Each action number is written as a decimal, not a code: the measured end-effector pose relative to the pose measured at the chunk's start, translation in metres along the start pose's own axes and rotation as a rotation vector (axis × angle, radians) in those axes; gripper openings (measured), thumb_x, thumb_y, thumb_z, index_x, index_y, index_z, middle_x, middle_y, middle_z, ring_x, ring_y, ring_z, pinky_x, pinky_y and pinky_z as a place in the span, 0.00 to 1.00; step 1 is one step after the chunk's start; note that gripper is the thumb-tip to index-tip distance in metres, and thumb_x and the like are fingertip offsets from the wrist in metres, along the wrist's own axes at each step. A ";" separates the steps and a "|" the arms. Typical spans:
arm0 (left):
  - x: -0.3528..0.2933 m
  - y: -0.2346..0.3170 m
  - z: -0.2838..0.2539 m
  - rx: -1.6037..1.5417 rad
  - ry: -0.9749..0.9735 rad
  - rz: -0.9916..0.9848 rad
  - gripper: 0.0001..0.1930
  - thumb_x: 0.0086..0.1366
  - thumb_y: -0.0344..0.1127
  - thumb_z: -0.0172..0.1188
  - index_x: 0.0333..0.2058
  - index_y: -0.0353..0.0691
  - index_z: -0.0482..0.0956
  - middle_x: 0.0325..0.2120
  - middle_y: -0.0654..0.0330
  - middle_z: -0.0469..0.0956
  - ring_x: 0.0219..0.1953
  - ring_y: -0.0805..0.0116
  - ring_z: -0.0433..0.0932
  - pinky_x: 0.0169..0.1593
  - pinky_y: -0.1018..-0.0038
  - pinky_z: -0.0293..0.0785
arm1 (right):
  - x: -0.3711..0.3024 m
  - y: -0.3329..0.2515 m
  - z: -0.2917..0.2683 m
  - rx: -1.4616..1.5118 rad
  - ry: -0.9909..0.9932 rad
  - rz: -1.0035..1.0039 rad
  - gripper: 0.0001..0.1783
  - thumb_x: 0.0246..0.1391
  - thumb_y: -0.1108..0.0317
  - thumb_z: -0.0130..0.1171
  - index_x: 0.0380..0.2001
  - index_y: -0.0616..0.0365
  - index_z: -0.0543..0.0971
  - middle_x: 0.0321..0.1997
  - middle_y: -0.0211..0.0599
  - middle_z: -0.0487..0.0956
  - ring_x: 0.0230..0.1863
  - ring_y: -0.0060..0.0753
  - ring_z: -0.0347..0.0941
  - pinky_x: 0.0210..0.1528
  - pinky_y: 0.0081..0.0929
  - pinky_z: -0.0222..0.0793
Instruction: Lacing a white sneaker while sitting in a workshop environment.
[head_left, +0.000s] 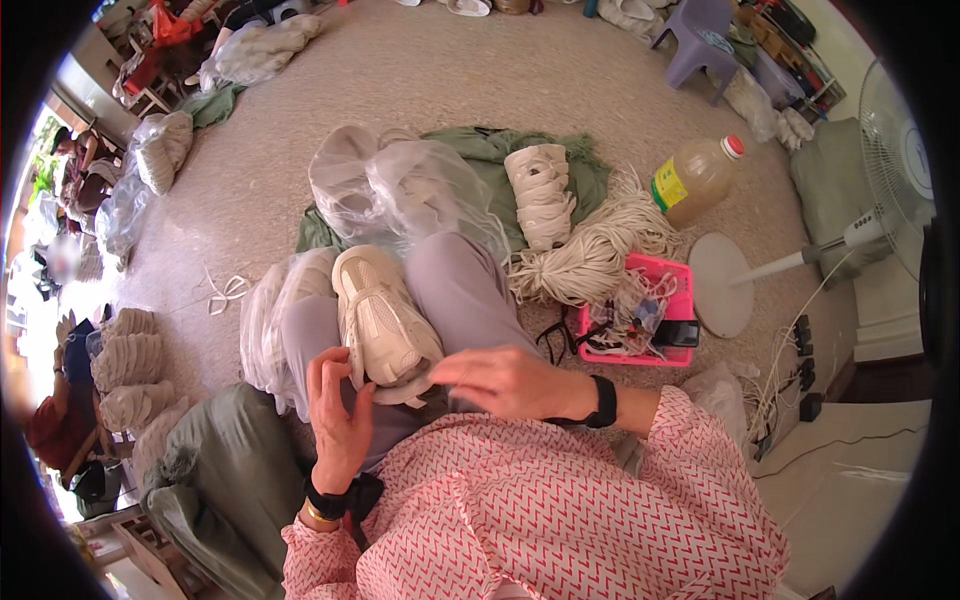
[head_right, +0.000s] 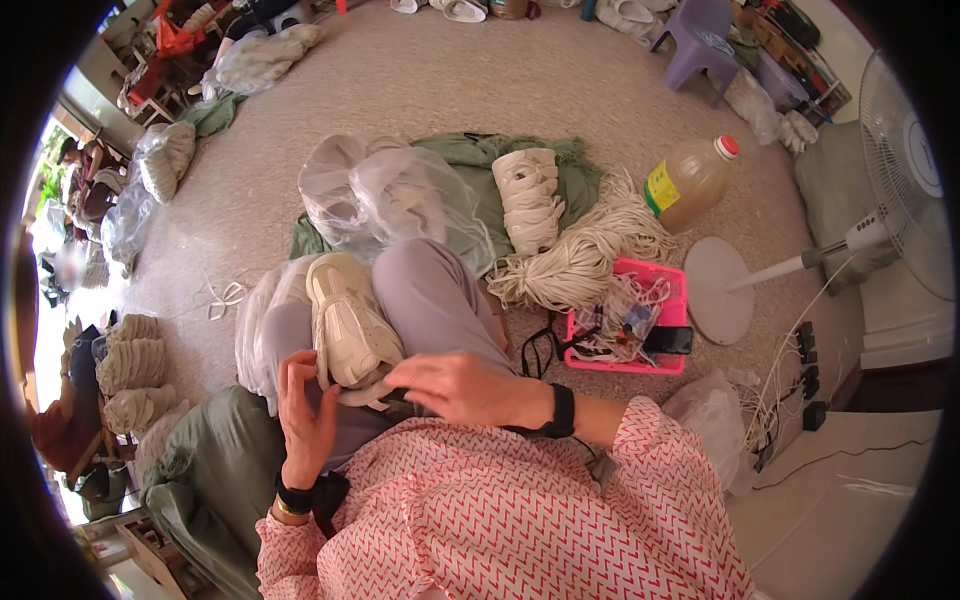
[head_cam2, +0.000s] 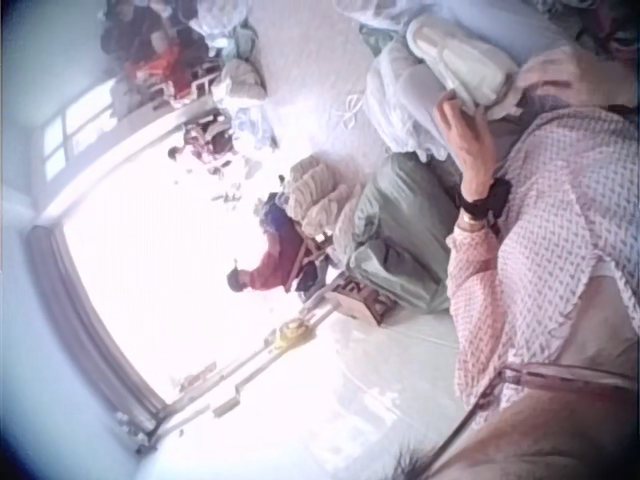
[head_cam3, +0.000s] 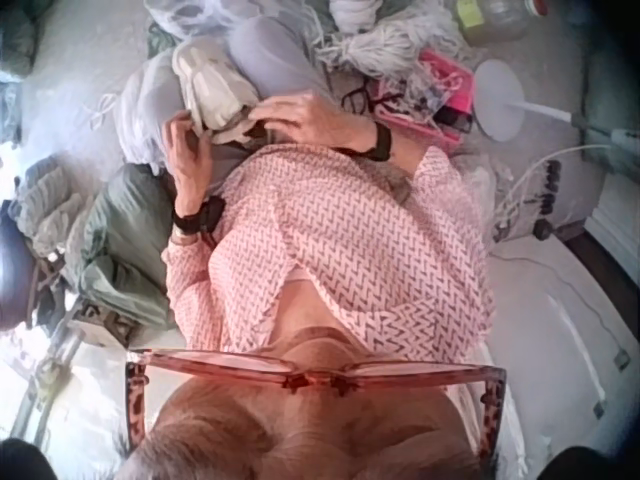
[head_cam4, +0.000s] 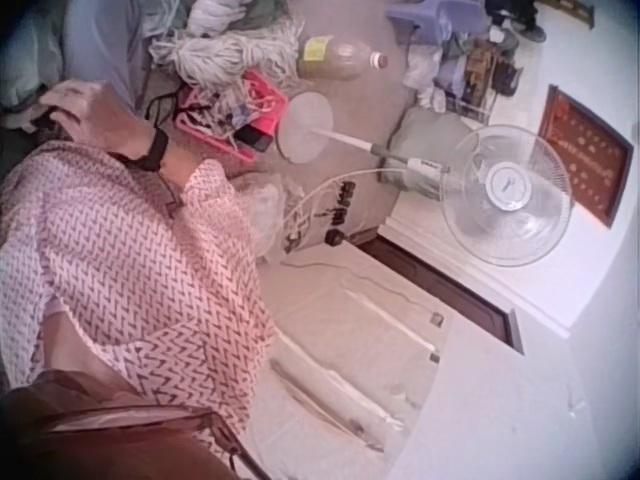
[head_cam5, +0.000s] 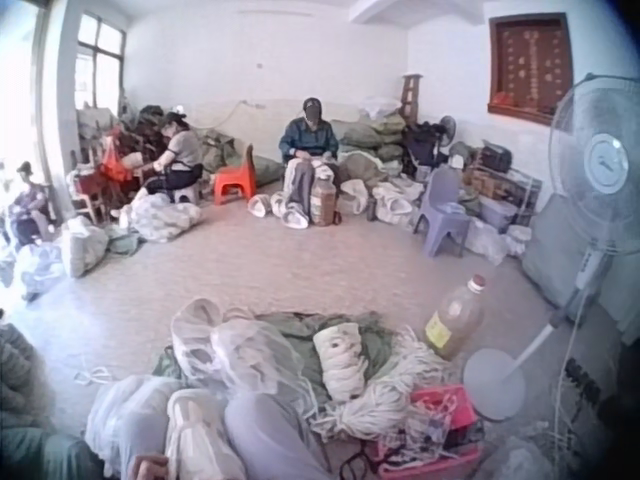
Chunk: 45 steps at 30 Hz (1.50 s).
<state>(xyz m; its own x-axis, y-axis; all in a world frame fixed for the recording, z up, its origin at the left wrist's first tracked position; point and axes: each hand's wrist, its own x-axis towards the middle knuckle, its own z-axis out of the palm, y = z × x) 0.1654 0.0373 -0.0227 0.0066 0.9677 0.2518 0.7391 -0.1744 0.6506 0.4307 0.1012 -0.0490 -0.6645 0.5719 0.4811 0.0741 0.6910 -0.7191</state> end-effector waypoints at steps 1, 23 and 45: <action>0.000 0.000 -0.001 0.000 -0.002 -0.003 0.18 0.55 0.18 0.66 0.42 0.33 0.69 0.50 0.47 0.74 0.51 0.45 0.75 0.54 0.59 0.73 | -0.002 0.003 -0.008 0.002 -0.001 0.002 0.18 0.59 0.72 0.66 0.53 0.60 0.81 0.48 0.44 0.83 0.40 0.48 0.82 0.42 0.36 0.81; 0.003 -0.004 -0.002 -0.067 -0.055 -0.133 0.21 0.53 0.19 0.69 0.40 0.34 0.67 0.51 0.46 0.74 0.49 0.48 0.76 0.56 0.59 0.74 | -0.190 0.293 -0.019 -0.608 0.210 1.083 0.09 0.50 0.67 0.67 0.27 0.64 0.83 0.26 0.53 0.82 0.31 0.59 0.80 0.37 0.48 0.75; 0.001 -0.007 -0.001 -0.069 -0.027 -0.116 0.20 0.54 0.18 0.68 0.41 0.35 0.67 0.51 0.48 0.75 0.50 0.49 0.76 0.56 0.61 0.72 | -0.057 0.137 -0.141 0.318 0.530 0.882 0.08 0.69 0.67 0.57 0.35 0.59 0.76 0.24 0.22 0.74 0.20 0.13 0.65 0.20 0.16 0.59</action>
<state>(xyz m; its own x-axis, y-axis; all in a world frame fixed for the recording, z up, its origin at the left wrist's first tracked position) 0.1593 0.0391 -0.0264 -0.0575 0.9866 0.1527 0.6876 -0.0718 0.7225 0.5840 0.2257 -0.1046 -0.0581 0.9837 -0.1701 0.1221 -0.1621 -0.9792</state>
